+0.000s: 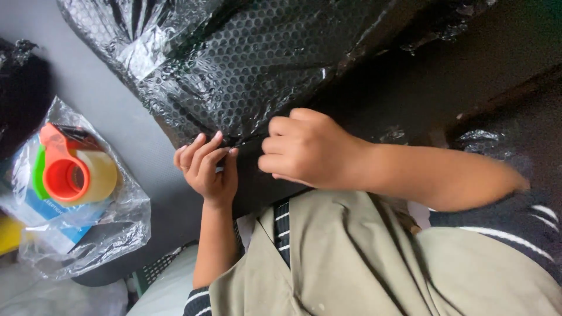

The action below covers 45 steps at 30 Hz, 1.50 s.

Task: The person wraps a rectangular object with black bubble wrap, folds the edges, and secures them with clear tape. They then use a green marker to write on the wrapped package.

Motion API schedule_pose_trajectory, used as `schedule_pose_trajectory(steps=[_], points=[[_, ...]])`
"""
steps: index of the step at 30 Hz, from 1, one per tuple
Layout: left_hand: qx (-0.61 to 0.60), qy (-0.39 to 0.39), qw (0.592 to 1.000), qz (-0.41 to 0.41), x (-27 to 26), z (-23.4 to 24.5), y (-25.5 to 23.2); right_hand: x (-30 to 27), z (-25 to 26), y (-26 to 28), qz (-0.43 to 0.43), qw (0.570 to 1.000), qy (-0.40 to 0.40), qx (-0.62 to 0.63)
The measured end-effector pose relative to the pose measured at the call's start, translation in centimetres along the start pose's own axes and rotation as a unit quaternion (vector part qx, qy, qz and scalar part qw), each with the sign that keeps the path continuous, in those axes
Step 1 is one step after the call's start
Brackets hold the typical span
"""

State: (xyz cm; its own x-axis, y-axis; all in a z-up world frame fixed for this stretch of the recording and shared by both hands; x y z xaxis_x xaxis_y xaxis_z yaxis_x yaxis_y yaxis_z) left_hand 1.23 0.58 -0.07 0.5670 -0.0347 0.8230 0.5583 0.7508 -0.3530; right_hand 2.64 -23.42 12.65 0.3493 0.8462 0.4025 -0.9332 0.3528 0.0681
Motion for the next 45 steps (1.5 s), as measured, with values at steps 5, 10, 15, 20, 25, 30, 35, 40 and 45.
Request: schedule_pose_trajectory(steps=[5, 10, 15, 20, 25, 30, 35, 40, 45], points=[[-0.01, -0.003, 0.999, 0.034, -0.7, 0.0, 0.6, 3.7, -5.2, -1.1, 0.046, 0.965, -0.23, -0.119], [-0.012, -0.001, 0.999, 0.046, -0.5, 0.1, 0.5, 4.5, -6.0, -2.3, 0.043, 0.956, -0.243, -0.158], [-0.015, 0.005, 0.998, 0.057, -0.4, 0.2, 0.4, 3.7, -6.4, -3.5, 0.011, 0.964, -0.224, -0.14], [-0.031, 0.047, 0.997, 0.043, 0.5, 0.9, -0.7, 3.5, -6.0, -4.4, -0.018, 0.992, -0.114, -0.043], [-0.004, 0.004, 0.999, 0.045, -0.8, -0.1, 0.8, 3.3, -3.9, -3.8, -0.011, 0.984, -0.171, 0.038], [-0.007, -0.006, 0.999, 0.042, -0.6, -0.3, 0.6, 0.0, -7.2, -0.7, 0.103, 0.939, -0.326, 0.017], [-0.011, 0.007, 0.999, 0.051, -0.8, -0.2, 0.6, 0.2, -9.9, -2.3, 0.046, 0.949, -0.304, -0.071], [0.014, 0.02, 0.999, 0.047, -0.7, 0.1, 0.1, 0.6, -10.1, -2.4, 0.004, 0.954, -0.286, -0.089], [0.067, 0.016, 0.998, 0.014, 0.5, 0.3, -2.8, 0.3, -11.6, -2.4, -0.026, 0.954, -0.263, -0.143]])
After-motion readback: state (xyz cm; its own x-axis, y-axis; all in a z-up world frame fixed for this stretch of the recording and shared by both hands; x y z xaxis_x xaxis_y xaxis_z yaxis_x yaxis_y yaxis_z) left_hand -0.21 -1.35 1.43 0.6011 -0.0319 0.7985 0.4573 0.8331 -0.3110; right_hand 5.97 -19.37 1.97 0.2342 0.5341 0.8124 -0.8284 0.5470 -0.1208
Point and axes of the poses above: each hand's wrist, its own x-axis towards the middle knuckle, its own z-axis out of the back of the hand, y = z × x, the point moved 1 cm from there along x, towards the middle knuckle, and after that the axes turned 4 degrees about z, right-handed, at the moved point
